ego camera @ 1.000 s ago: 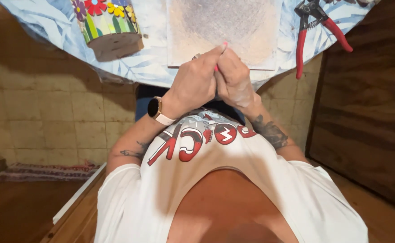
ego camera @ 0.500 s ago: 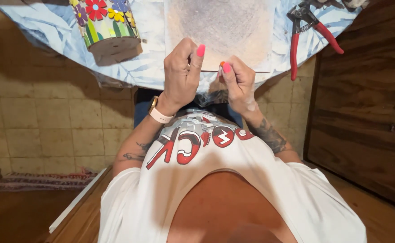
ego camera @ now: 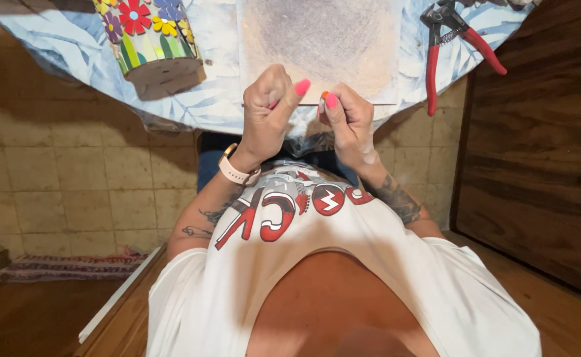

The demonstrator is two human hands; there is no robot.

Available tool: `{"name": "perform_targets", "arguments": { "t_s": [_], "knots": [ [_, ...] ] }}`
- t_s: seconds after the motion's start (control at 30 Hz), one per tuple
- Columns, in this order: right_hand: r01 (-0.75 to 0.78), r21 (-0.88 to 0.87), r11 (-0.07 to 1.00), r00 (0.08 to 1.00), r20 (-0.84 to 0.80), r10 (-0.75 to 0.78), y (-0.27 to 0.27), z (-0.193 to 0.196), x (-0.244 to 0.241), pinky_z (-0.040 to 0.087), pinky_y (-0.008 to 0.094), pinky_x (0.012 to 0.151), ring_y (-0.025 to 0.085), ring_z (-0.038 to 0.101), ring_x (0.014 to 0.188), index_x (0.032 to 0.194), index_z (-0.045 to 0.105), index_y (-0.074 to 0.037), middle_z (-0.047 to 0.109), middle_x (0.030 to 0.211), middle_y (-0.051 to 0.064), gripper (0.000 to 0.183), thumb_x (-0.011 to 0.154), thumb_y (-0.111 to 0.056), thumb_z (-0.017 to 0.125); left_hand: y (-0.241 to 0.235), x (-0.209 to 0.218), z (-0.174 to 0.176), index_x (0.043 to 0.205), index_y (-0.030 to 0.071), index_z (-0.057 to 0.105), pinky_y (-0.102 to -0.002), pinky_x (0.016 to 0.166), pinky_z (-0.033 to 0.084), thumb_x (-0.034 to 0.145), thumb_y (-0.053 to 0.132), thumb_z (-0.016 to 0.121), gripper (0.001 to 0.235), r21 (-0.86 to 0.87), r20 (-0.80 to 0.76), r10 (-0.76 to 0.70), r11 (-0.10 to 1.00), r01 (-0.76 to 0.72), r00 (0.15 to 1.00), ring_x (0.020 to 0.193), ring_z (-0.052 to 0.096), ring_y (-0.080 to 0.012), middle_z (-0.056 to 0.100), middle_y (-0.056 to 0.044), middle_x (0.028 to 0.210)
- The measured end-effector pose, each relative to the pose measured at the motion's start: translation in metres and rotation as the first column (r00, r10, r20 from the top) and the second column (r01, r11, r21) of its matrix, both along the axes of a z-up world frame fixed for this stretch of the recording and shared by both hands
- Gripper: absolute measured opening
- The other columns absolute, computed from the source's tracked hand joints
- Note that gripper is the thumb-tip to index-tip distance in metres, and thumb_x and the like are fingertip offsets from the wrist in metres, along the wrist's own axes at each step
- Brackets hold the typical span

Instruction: Decorating a cylindrical container by gluing small flower-shaped cutouts onto its surface

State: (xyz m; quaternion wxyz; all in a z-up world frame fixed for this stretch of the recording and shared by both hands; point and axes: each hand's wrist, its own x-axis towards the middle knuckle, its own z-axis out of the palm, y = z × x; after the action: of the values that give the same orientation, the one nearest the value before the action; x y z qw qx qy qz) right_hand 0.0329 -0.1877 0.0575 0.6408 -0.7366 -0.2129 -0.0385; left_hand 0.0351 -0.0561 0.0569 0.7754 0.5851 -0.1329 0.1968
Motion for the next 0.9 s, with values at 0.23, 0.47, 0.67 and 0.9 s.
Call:
{"name": "perform_targets", "arguments": {
  "t_s": [0.23, 0.47, 0.67, 0.9],
  "knots": [
    [0.001, -0.004, 1.0, 1.0, 0.003, -0.001, -0.002, 0.0, 0.001, 0.035, 0.021, 0.05, 0.01, 0.031, 0.049, 0.066, 0.05, -0.005, 0.038, 0.05, 0.003, 0.03, 0.091, -0.017, 0.041, 0.004, -0.003, -0.008, 0.05, 0.011, 0.034, -0.019, 0.046, 0.031, 0.091, 0.019, 0.044, 0.043, 0.074, -0.129, -0.032, 0.996, 0.042, 0.991, 0.043, 0.026, -0.0065, 0.032, 0.002, 0.044],
    [0.006, -0.085, 0.996, 0.998, 0.06, -0.001, -0.009, -0.004, 0.003, 0.037, 0.024, 0.052, 0.012, 0.034, 0.051, 0.069, 0.05, -0.005, 0.039, 0.054, 0.005, 0.027, 0.092, -0.016, 0.04, 0.003, -0.001, 0.013, 0.082, 0.005, 0.041, -0.025, 0.045, 0.042, 0.093, 0.032, 0.03, 0.031, 0.315, -0.081, -0.108, 0.94, 0.128, 0.991, 0.054, 0.043, -0.0154, 0.039, -0.008, 0.066],
    [-0.003, -0.2, 0.98, 0.985, 0.171, 0.038, -0.009, -0.009, 0.004, 0.038, 0.031, 0.052, 0.021, 0.037, 0.052, 0.072, 0.047, -0.002, 0.037, 0.06, 0.009, 0.027, 0.093, -0.016, 0.038, 0.0, 0.003, 0.0, 0.079, 0.003, 0.04, -0.035, 0.053, 0.043, 0.092, 0.027, 0.033, 0.028, 0.6, 0.046, -0.095, 0.798, 0.048, 0.994, 0.058, 0.047, -0.0304, 0.038, -0.01, 0.066],
    [0.004, -0.22, 0.975, 0.97, 0.238, 0.049, -0.009, -0.012, 0.004, 0.039, 0.032, 0.054, 0.026, 0.04, 0.054, 0.071, 0.046, -0.001, 0.037, 0.063, 0.01, 0.026, 0.092, -0.014, 0.038, -0.006, 0.004, -0.015, 0.069, 0.009, 0.044, -0.029, 0.049, 0.045, 0.09, 0.02, 0.038, 0.024, 0.652, 0.091, 0.051, 0.751, -0.099, 0.995, 0.051, 0.051, -0.0251, 0.039, -0.006, 0.054]
  ]
}}
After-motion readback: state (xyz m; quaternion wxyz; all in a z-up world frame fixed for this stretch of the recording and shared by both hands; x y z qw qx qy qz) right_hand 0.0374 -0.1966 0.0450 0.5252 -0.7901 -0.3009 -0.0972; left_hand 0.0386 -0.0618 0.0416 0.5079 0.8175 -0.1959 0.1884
